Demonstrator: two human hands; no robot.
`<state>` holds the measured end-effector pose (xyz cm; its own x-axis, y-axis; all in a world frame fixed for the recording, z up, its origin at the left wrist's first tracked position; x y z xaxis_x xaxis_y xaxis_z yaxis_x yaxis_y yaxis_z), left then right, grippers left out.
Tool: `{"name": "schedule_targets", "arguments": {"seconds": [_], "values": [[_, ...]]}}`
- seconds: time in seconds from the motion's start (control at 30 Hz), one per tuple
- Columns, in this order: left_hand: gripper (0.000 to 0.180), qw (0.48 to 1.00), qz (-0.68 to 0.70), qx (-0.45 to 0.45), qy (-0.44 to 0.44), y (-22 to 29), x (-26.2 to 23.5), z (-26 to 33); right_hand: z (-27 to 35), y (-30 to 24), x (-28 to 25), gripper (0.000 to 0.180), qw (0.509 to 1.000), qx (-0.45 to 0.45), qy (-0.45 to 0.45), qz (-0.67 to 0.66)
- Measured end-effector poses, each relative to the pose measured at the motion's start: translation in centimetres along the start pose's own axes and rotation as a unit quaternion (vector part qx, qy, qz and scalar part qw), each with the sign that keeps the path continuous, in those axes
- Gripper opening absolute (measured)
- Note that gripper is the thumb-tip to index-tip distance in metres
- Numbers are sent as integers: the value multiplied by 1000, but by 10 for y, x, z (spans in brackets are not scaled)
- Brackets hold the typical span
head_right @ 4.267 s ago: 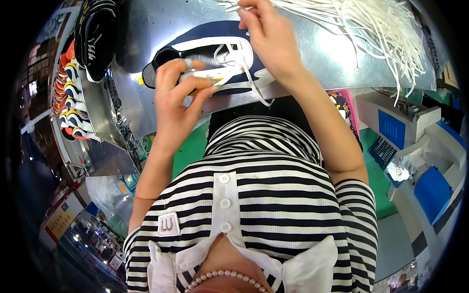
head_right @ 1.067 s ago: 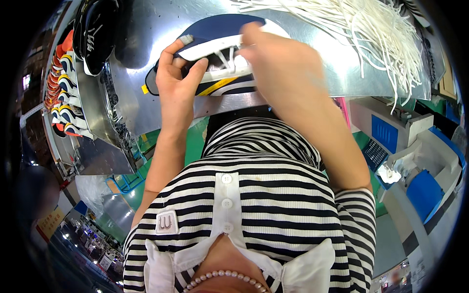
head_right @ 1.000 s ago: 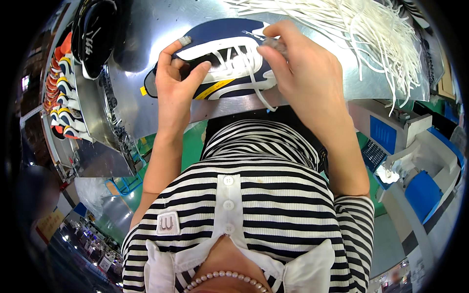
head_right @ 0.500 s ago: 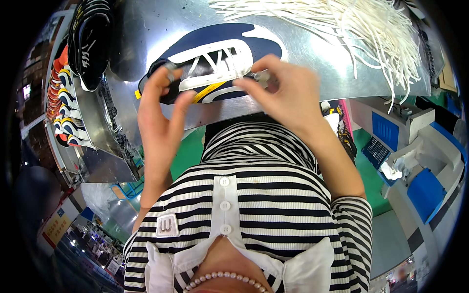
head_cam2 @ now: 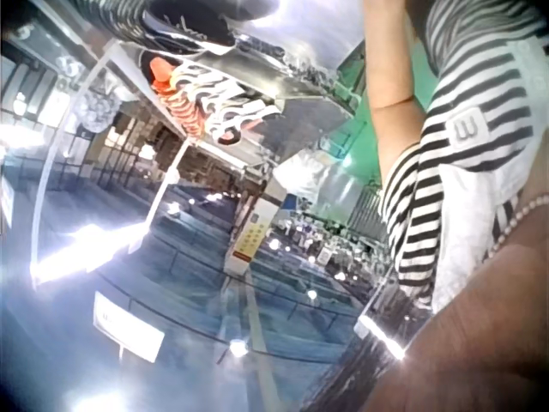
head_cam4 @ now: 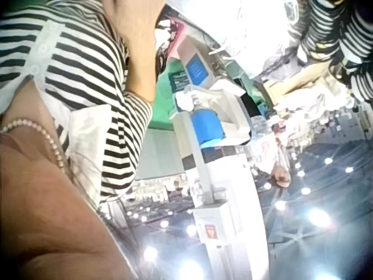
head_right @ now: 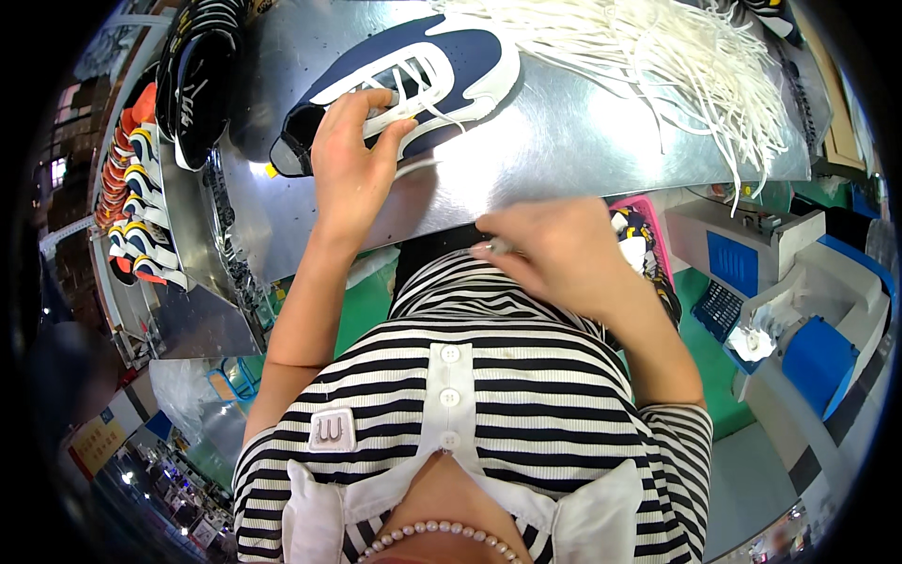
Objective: The person laces a blue and white sneaker with white shoelaces. They thread the laces through the eyelets, pull them tight, and tie a knot to secure them. The person then places the finished shoe on a metal table next to a pile of other shoes and shoelaces.
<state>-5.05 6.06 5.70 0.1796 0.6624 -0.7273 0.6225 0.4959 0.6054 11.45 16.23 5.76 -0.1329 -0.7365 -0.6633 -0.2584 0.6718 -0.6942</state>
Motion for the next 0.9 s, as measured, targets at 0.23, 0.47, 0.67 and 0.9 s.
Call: {"name": "schedule_targets", "arguments": {"seconds": [0.23, 0.47, 0.67, 0.9], "values": [[22, 998, 35, 56, 2, 42, -9, 6, -36, 67, -2, 21, 921, 203, 205, -260], [26, 996, 18, 88, 6, 63, -44, 2, -62, 36, 1, 29, 868, 31, 94, -486], [28, 993, 58, 103, -18, 67, -36, -3, -68, -16, 35, 27, 459, -15, 38, -888], [22, 999, 22, 37, -32, 27, -19, 0, 5, 3, 31, 17, 926, 149, 4, -347]]}}
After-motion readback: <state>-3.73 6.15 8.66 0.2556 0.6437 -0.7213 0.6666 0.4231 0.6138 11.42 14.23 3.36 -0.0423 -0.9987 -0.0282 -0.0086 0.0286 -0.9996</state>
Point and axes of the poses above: each hand's wrist, its own z-axis away from the middle knuckle, its own x-axis out of the palm, y = z × x, the point moved 7 cm from there along -z, towards the middle knuckle, and after that the axes turned 11 degrees about -x, right-handed, at the moved point
